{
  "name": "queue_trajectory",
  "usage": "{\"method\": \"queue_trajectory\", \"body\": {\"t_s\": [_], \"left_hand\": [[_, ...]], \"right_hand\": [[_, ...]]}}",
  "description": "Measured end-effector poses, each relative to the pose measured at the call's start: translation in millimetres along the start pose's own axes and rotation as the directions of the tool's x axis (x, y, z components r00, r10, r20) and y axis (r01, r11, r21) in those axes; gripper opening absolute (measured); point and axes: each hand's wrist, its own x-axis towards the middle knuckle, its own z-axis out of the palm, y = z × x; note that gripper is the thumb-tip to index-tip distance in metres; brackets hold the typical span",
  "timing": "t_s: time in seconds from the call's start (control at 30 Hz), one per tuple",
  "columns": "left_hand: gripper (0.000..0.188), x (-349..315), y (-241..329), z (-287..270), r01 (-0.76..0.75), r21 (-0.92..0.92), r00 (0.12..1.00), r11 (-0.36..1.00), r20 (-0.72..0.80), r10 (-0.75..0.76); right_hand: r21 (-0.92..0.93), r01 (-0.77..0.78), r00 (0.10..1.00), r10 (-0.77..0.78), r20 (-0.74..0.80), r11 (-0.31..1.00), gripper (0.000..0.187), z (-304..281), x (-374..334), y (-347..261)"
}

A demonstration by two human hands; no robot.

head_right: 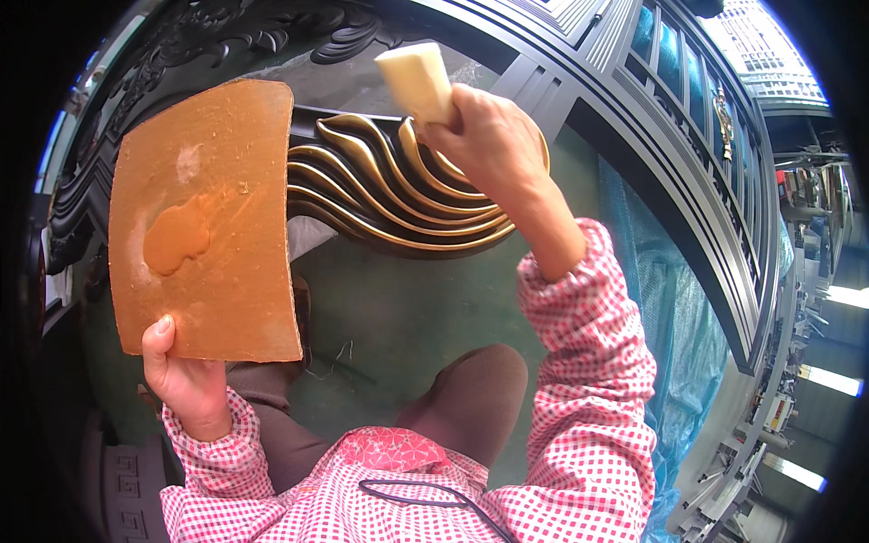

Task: The person rubs a gold leaf sheet onto a black ornate metal gate using a white sponge, repeatedly applying the gold to the spiral and scroll details. The person occasionally repositions the sheet and sponge to continue covering the decorative elements.

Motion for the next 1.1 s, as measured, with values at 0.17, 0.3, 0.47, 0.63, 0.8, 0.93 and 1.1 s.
{"method": "queue_trajectory", "body": {"t_s": [0.17,0.3,0.47,0.63,0.8,0.93,1.1], "left_hand": [[0.056,-3,6,6,0.017,-0.018,1.000,1.000,-0.004,-0.017],[0.056,-4,9,7,-0.009,0.018,1.000,1.000,-0.027,0.010],[0.046,-3,11,8,0.037,-0.018,0.970,0.999,0.241,-0.031],[0.044,-2,6,16,0.026,0.061,0.996,0.998,0.078,-0.031],[0.044,-9,8,25,-0.015,0.158,0.987,0.987,-0.158,0.041],[0.044,-7,9,28,-0.010,0.117,0.990,0.993,-0.136,0.026],[0.044,-6,8,25,-0.009,0.115,0.991,0.993,-0.133,0.025]], "right_hand": [[-0.152,0.101,0.995,-0.098,0.031,0.983,0.027,8,4,-9],[-0.234,0.176,0.973,-0.134,0.187,0.956,0.026,-22,-30,-9],[-0.046,0.035,0.999,-0.036,-0.018,0.998,0.029,-30,-14,-1],[-0.166,0.120,0.988,-0.134,-0.074,0.979,0.028,9,14,-16],[-0.103,0.074,0.988,-0.059,0.143,0.992,0.026,-15,4,-9],[-0.106,0.067,0.997,-0.069,-0.018,0.992,0.029,-3,14,-17],[-0.145,0.140,0.970,-0.106,0.218,0.980,0.028,-15,-11,-25]]}}
